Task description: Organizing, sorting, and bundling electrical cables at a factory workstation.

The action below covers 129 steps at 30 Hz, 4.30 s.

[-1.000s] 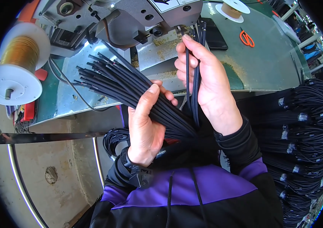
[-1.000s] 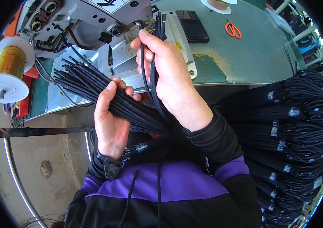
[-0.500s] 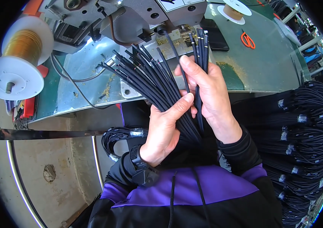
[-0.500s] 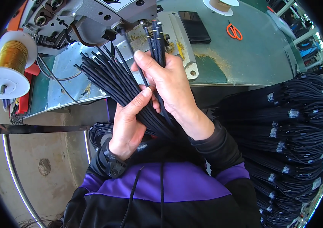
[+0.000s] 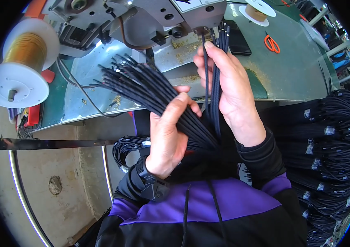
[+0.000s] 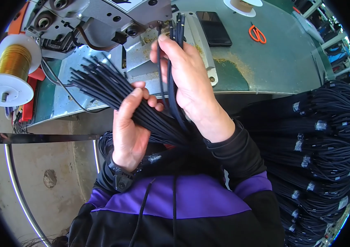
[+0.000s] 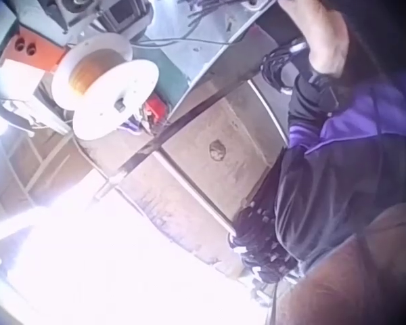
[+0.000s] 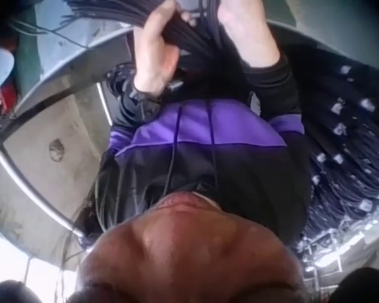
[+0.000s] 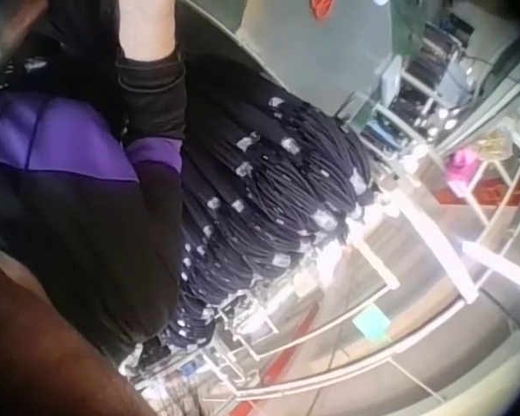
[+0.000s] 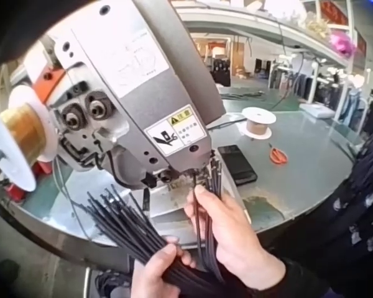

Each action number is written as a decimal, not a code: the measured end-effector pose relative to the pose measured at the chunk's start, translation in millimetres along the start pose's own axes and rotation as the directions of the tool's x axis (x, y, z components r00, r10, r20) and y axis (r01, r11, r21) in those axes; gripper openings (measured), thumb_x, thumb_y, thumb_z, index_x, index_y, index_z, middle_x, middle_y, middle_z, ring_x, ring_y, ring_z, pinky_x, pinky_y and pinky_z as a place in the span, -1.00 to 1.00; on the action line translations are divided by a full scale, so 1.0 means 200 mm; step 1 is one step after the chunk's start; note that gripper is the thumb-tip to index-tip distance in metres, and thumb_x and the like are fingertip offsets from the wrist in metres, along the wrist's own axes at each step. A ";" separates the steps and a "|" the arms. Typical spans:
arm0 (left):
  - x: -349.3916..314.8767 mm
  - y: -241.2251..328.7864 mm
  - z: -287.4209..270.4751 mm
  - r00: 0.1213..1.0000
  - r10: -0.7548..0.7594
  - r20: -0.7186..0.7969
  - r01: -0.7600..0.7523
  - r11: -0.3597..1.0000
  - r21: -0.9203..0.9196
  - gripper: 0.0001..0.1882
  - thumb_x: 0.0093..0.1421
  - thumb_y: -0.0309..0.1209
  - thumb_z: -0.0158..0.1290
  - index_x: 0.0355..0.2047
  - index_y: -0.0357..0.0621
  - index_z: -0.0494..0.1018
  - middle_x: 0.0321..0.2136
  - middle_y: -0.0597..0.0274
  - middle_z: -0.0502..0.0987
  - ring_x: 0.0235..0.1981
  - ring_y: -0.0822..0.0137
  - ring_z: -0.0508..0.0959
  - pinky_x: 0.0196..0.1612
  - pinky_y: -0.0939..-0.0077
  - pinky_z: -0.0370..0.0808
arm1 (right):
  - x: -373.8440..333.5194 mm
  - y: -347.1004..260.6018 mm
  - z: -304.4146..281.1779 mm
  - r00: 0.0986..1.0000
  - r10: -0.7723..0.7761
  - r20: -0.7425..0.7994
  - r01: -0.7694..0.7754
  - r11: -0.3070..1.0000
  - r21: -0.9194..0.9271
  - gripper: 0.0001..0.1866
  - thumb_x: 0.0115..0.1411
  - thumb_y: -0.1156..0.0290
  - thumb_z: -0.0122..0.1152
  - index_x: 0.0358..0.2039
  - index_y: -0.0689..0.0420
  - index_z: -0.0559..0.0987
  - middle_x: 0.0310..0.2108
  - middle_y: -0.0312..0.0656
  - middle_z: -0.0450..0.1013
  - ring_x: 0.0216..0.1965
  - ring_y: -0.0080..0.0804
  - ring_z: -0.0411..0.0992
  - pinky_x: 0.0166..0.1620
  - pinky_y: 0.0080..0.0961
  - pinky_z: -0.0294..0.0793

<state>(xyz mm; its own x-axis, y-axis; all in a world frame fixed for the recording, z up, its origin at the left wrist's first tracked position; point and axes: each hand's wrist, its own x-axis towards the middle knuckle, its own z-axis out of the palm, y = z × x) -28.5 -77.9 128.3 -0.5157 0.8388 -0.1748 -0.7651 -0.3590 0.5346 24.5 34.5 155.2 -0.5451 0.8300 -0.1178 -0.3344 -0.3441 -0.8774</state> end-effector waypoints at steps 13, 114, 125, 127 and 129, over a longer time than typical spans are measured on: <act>-0.01 -0.05 0.02 0.998 -0.059 -0.001 0.059 0.988 0.146 -0.86 0.07 -0.55 0.03 -0.32 -0.24 0.40 -0.49 0.27 0.47 -0.49 0.47 0.46 -0.42 0.60 0.43 | -0.16 0.01 -0.07 0.989 -0.019 0.147 0.070 0.935 -0.346 -0.77 0.10 0.31 0.10 -0.50 0.24 0.45 -0.74 -0.42 0.27 -0.73 -0.77 0.21 -0.69 -0.80 0.21; 0.02 0.07 0.04 0.997 0.027 -0.067 -0.020 0.995 0.095 -0.88 0.07 -0.45 0.05 -0.39 -0.20 0.39 -0.51 0.29 0.43 -0.51 0.44 0.45 -0.42 0.51 0.46 | 0.03 -0.03 0.00 0.995 0.100 0.013 -0.101 0.989 0.109 -0.79 0.07 0.26 0.11 -0.52 0.15 0.44 -0.73 -0.49 0.18 -0.73 -0.77 0.09 -0.67 -0.80 0.02; -0.01 -0.04 0.05 0.995 -0.073 -0.061 0.080 0.989 0.128 -0.90 0.06 -0.48 0.06 -0.40 -0.19 0.40 -0.52 0.29 0.45 -0.51 0.47 0.45 -0.46 0.60 0.42 | -0.13 -0.02 -0.06 0.999 -0.047 -0.001 0.046 0.989 -0.139 -0.74 0.07 0.20 0.11 -0.48 0.16 0.46 -0.74 -0.48 0.21 -0.74 -0.74 0.18 -0.67 -0.84 0.10; -0.01 -0.01 0.06 0.996 -0.045 -0.073 0.053 0.993 0.107 -0.90 0.06 -0.48 0.06 -0.39 -0.20 0.40 -0.52 0.29 0.45 -0.51 0.47 0.45 -0.47 0.60 0.41 | -0.08 -0.03 -0.06 1.000 0.007 0.004 -0.007 0.996 -0.085 -0.74 0.07 0.19 0.11 -0.49 0.16 0.46 -0.74 -0.47 0.21 -0.74 -0.74 0.19 -0.67 -0.84 0.12; -0.01 0.02 0.07 0.997 -0.020 -0.077 0.027 0.996 0.086 -0.89 0.06 -0.48 0.06 -0.38 -0.20 0.40 -0.52 0.29 0.45 -0.52 0.47 0.44 -0.46 0.61 0.41 | -0.04 -0.04 -0.05 0.993 0.114 0.025 -0.115 0.993 0.020 -0.72 0.07 0.18 0.11 -0.50 0.16 0.46 -0.75 -0.47 0.21 -0.76 -0.73 0.20 -0.69 -0.82 0.15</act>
<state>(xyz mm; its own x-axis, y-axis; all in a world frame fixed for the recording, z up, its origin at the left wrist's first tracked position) -25.9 -75.1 142.2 -0.5281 0.8119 -0.2488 -0.7427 -0.2996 0.5988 38.5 35.0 158.4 -0.5988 0.7741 -0.2055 -0.2848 -0.4456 -0.8487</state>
